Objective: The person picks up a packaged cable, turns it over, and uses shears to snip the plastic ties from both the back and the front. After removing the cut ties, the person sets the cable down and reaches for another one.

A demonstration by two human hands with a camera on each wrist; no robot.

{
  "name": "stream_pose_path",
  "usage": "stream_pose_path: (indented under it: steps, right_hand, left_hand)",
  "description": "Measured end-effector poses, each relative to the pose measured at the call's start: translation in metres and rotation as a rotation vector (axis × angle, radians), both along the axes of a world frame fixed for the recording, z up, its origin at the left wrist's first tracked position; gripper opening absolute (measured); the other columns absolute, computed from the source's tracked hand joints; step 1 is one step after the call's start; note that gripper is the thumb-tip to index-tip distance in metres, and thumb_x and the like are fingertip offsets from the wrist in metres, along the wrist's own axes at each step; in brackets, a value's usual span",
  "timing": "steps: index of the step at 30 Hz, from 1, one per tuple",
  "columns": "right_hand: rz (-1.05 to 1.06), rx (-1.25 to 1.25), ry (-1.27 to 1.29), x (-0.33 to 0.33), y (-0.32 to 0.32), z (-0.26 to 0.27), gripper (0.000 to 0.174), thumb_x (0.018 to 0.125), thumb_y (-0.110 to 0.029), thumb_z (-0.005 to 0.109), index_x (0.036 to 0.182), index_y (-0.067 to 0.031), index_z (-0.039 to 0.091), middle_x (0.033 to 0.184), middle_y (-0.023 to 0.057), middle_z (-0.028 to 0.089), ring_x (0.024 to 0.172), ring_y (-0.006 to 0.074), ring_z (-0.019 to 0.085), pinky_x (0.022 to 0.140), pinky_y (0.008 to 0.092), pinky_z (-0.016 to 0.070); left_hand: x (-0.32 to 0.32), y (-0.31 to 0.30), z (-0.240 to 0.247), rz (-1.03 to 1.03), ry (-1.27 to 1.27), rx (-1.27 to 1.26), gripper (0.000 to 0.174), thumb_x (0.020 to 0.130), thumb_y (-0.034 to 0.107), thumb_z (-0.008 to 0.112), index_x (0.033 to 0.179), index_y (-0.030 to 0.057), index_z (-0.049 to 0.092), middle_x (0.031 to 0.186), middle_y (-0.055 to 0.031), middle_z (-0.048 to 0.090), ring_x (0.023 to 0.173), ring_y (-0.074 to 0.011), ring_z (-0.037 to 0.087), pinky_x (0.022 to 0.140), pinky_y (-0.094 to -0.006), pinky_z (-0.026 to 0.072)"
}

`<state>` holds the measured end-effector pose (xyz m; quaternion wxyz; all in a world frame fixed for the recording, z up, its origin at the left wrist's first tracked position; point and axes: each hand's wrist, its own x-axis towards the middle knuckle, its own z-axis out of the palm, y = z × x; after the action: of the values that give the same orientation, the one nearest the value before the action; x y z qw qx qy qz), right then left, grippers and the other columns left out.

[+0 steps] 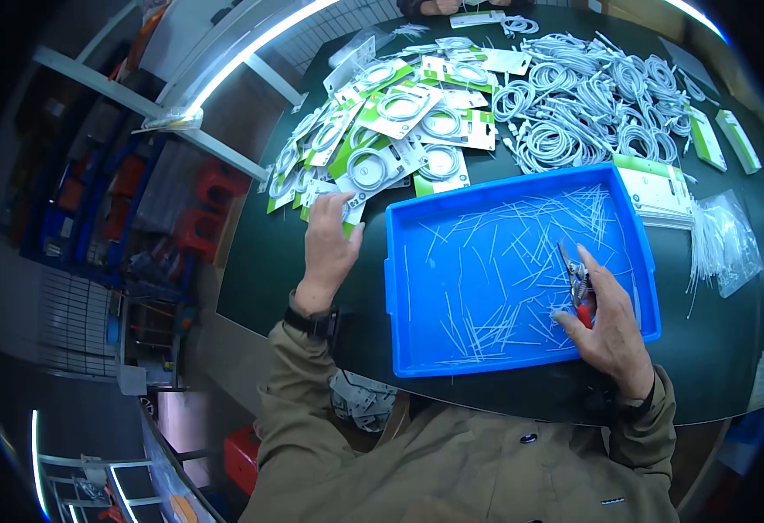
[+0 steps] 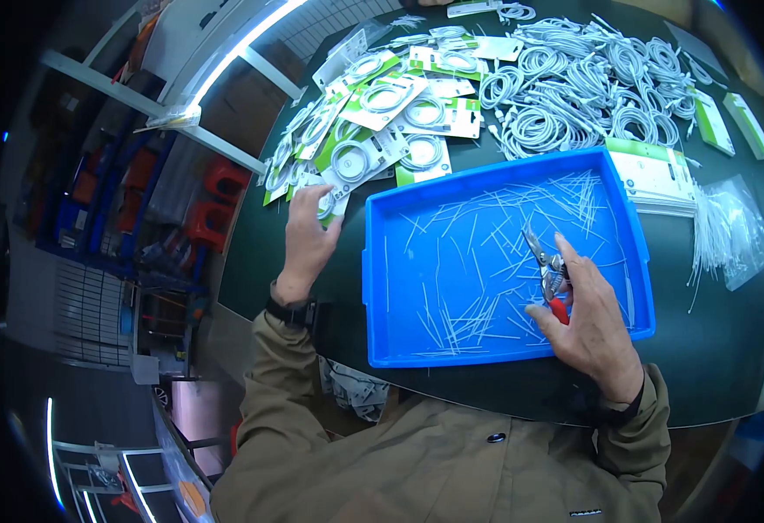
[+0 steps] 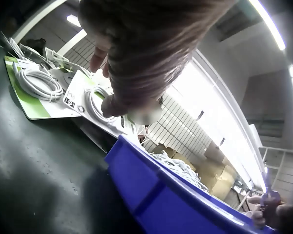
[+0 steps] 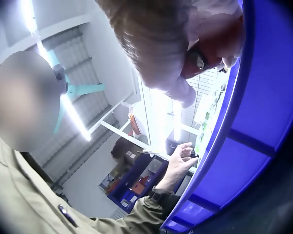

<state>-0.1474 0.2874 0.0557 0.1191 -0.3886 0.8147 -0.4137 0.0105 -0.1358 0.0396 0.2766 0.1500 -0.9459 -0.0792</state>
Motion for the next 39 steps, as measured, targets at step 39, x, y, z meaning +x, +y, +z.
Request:
stream_pose_path:
  steps: [39]
  right_hand:
    - [0.188,-0.053,0.119,0.034,-0.002,0.010,0.080,0.084,-0.023,0.088,0.154,-0.0065,0.054,0.099,0.0166,0.064,0.084,0.0335,0.064,0.074,0.0428,0.0545]
  left_hand:
    - [0.025,0.193,0.028,-0.098,0.541,1.703,0.042,0.111,0.018,0.046,0.147,-0.0044,0.048,0.133,-0.0184,0.066,0.116,-0.0222,0.071,0.099,-0.0355,0.0590]
